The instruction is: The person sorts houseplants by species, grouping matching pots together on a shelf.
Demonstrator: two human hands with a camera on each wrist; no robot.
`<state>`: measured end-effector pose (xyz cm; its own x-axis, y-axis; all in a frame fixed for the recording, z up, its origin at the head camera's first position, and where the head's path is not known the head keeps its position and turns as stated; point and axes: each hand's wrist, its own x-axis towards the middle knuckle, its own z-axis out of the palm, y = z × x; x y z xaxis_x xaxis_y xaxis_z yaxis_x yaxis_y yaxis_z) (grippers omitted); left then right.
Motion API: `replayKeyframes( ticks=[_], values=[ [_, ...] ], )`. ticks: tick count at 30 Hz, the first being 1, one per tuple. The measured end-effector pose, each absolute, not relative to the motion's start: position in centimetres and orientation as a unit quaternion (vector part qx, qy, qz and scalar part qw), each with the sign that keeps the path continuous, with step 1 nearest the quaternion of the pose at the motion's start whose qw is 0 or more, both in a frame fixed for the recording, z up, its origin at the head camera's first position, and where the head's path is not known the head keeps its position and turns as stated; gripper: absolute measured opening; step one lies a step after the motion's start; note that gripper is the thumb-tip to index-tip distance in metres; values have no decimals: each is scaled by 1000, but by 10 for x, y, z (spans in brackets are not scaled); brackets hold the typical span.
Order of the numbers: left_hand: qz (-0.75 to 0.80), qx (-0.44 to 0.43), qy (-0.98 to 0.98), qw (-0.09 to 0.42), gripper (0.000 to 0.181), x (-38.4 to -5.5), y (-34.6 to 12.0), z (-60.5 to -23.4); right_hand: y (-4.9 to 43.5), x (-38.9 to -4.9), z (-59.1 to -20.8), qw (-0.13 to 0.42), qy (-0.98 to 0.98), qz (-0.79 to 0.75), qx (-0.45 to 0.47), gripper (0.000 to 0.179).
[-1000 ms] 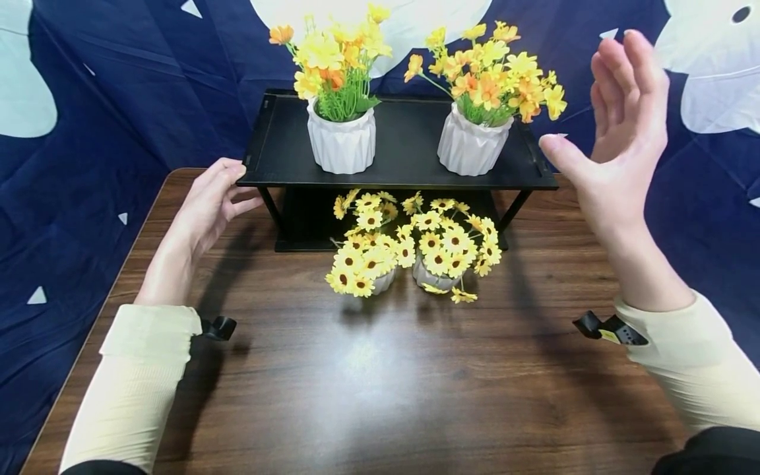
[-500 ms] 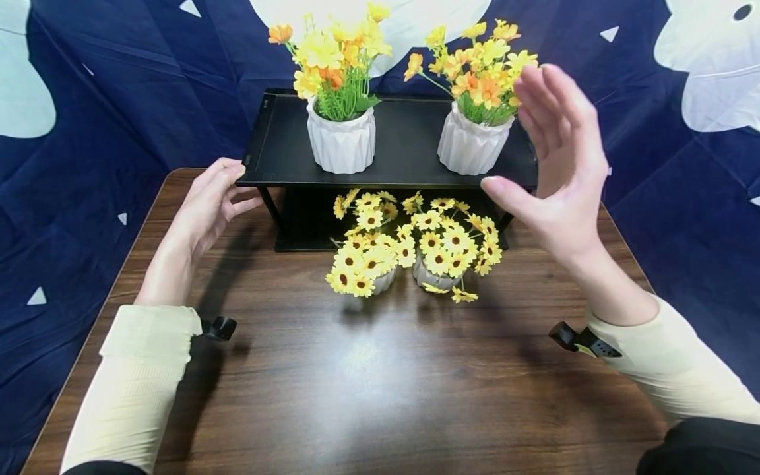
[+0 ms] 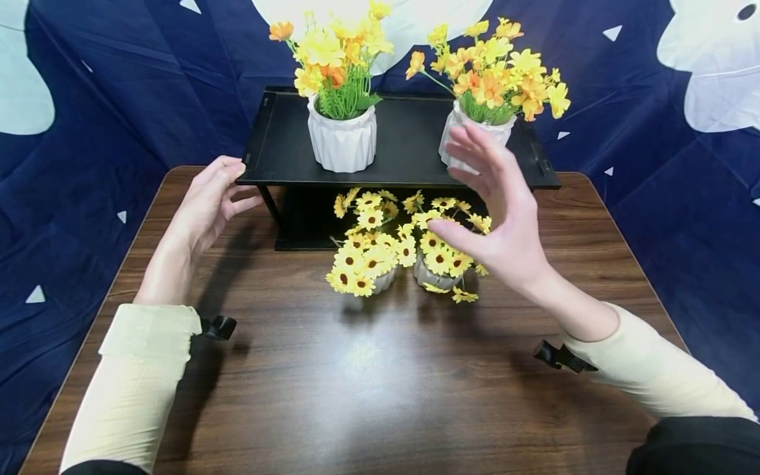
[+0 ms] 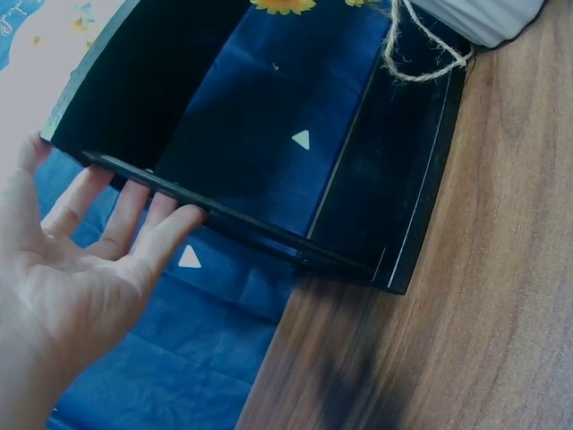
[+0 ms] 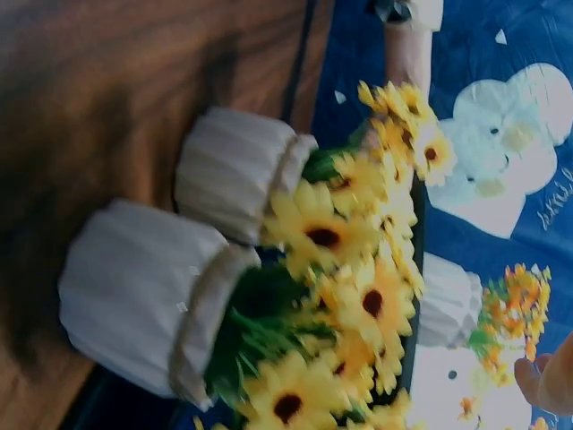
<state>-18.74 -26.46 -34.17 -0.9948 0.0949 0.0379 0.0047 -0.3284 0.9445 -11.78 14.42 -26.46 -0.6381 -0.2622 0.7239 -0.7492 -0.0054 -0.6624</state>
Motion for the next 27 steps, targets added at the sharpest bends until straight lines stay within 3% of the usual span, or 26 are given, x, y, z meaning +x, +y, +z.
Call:
replayKeyframes(
  ticks=[11,27],
  values=[
    [819,47,571,29,5,-189,-265,-342,130,-93,-292,107,-729,556,384,101],
    [812,41,582,20,6,-190,-263,-343,123,-62,-338,31,-751,514,412,94]
  ],
)
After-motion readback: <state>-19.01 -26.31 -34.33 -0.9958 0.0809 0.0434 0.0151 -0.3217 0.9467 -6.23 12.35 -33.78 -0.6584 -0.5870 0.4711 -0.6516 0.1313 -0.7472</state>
